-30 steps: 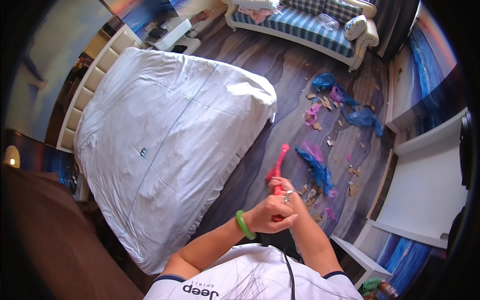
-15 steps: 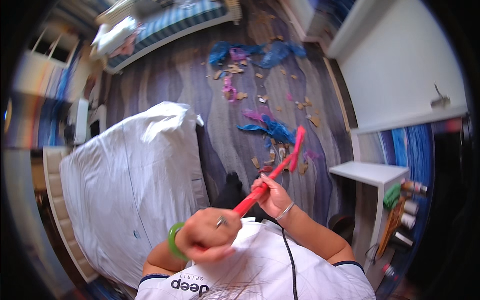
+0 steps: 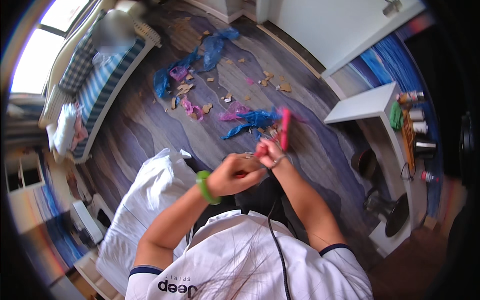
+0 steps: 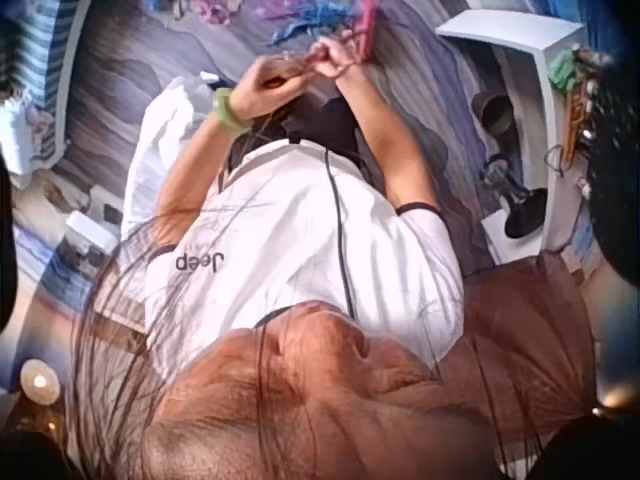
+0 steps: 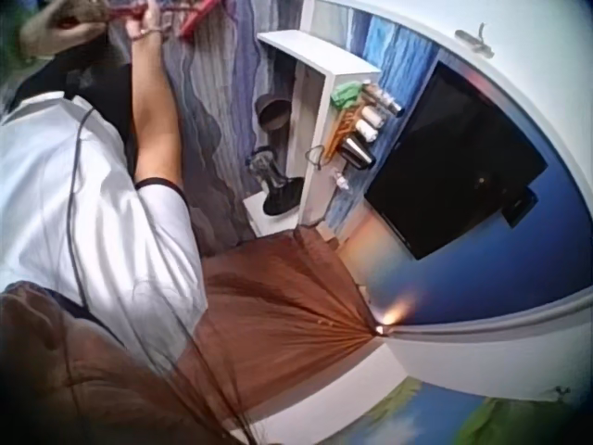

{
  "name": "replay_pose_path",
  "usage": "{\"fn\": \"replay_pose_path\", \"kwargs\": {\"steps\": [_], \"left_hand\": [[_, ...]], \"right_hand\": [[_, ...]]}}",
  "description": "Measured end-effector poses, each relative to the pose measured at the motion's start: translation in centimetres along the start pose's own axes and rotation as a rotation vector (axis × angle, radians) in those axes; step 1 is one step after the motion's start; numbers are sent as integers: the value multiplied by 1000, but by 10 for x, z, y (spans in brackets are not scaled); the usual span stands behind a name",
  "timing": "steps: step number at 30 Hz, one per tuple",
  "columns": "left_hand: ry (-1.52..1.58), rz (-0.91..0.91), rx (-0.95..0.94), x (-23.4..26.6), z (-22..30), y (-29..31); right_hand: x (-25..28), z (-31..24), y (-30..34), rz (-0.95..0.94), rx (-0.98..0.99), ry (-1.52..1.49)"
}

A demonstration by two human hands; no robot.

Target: The person wipes a sofa with a green cloth, then sweeps the floor with a pink broom to gather debris. Finally, the person smooths out a white bedsheet on the bed.

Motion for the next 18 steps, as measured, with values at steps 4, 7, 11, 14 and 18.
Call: {"fn": "replay_pose_path", "kwargs": {"steps": [4, 7, 11, 14, 18], "left_hand": [[57, -57, -113, 45, 76, 24], [233, -158, -80, 62, 91, 49], [277, -196, 74, 62, 34, 66], [240, -280, 165, 49, -14, 65], [-19, -421, 3, 76, 34, 34]], "right_hand": [[-105, 38, 29, -63, 88, -149], [-108, 70, 68, 7, 120, -63], [-36, 109, 68, 235, -27, -234], [16, 127, 20, 289, -78, -189], [-51, 120, -28, 9, 19, -114]]}}
Point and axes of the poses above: each hand's wrist, its own y-axis away from the middle knuckle, its own x-axis out of the back of the hand, z = x × y, the point moved 4 cm from there along -y, towards the middle knuckle, and after that the axes turned 5 degrees about y, right-handed, at the moved point
